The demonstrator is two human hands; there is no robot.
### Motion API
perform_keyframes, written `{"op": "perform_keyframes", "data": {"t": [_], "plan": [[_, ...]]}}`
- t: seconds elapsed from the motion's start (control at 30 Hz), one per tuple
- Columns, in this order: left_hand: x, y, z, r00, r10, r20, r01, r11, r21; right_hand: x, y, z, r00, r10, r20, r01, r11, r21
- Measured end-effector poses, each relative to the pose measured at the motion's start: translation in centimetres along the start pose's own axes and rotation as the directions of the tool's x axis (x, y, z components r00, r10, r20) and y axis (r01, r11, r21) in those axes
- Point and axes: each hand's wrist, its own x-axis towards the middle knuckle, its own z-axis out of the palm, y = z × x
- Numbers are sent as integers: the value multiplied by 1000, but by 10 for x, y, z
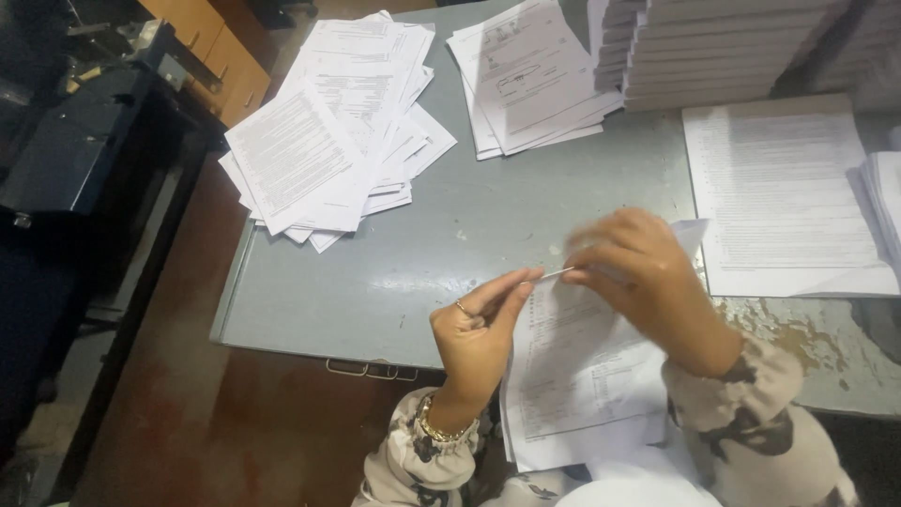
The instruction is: Folding printed paper sheets and using a pressing block to crease them for book assembly.
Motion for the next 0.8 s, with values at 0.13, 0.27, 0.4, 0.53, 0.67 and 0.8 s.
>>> {"op": "perform_keyframes", "data": {"t": [0.13, 0.27, 0.4, 0.53, 0.67, 0.8], "plan": [[6, 12, -5, 997, 74, -2, -73, 993, 94, 14, -7, -10, 987, -29, 156, 15, 996, 92], [1, 15, -28, 900, 378, 219, -436, 803, 406, 24, 6, -11, 860, -372, 351, 349, 928, 129], [-4, -4, -39, 915, 156, 371, -351, 761, 546, 40, -1, 2, 765, -475, 435, 452, 877, 162], [12, -55, -48, 981, -190, 32, 147, 845, 515, 45, 0, 6, 801, -511, 311, 555, 829, -69], [-3, -141, -60, 775, -583, -245, 632, 719, 287, 27, 6, 4, 912, -359, 196, 392, 905, -166], [-62, -210, -50, 534, -806, -255, 807, 576, -131, -31, 33, 71, 920, -246, 306, 278, 958, -65]]}}
